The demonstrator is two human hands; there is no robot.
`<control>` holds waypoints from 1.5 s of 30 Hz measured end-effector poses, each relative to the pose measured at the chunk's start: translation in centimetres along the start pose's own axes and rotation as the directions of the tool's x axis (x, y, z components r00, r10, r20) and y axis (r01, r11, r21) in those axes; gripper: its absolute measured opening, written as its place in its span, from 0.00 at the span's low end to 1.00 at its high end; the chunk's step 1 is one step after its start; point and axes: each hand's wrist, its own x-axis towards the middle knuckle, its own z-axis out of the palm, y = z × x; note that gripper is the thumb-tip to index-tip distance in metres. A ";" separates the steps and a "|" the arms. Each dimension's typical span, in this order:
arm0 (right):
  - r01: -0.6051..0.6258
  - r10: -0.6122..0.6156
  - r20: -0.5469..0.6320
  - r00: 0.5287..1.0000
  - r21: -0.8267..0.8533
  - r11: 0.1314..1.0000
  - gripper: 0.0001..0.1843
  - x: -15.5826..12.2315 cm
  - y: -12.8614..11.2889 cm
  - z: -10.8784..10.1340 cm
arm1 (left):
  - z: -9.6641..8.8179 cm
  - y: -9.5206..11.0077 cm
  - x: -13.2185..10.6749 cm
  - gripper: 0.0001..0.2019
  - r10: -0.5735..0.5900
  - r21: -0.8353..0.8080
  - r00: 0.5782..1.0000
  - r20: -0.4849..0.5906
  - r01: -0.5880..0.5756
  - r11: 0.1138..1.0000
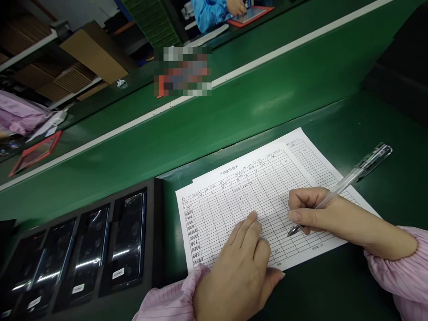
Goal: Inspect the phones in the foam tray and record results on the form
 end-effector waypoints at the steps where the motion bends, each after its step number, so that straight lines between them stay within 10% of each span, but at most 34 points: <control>1: 0.006 -0.006 0.005 1.000 0.001 1.000 0.32 0.0 -0.2 0.0 | 0.0 0.0 0.0 0.18 -0.002 0.003 1.000 -0.003 0.002 1.000; 12: 0.004 -0.003 -0.054 0.999 0.027 1.000 0.32 -0.3 -0.8 0.3 | 0.3 0.1 -0.1 0.18 0.004 0.042 1.000 -0.001 -0.004 0.999; 19: 0.036 -0.099 -0.367 0.925 -0.174 0.984 0.30 0.0 -2.0 1.3 | -0.1 -0.1 0.1 0.18 0.011 0.042 1.000 0.006 -0.011 0.999; 29: 0.243 -0.446 -0.318 0.836 -0.514 0.822 0.20 3.6 -2.3 5.4 | 0.0 -0.2 0.0 0.17 0.019 0.045 1.000 0.002 -0.019 0.999; 45: 0.242 -0.496 -0.263 0.827 -0.630 0.738 0.18 3.4 -0.6 5.1 | 0.1 0.0 0.1 0.16 0.015 0.048 1.000 0.013 -0.016 0.999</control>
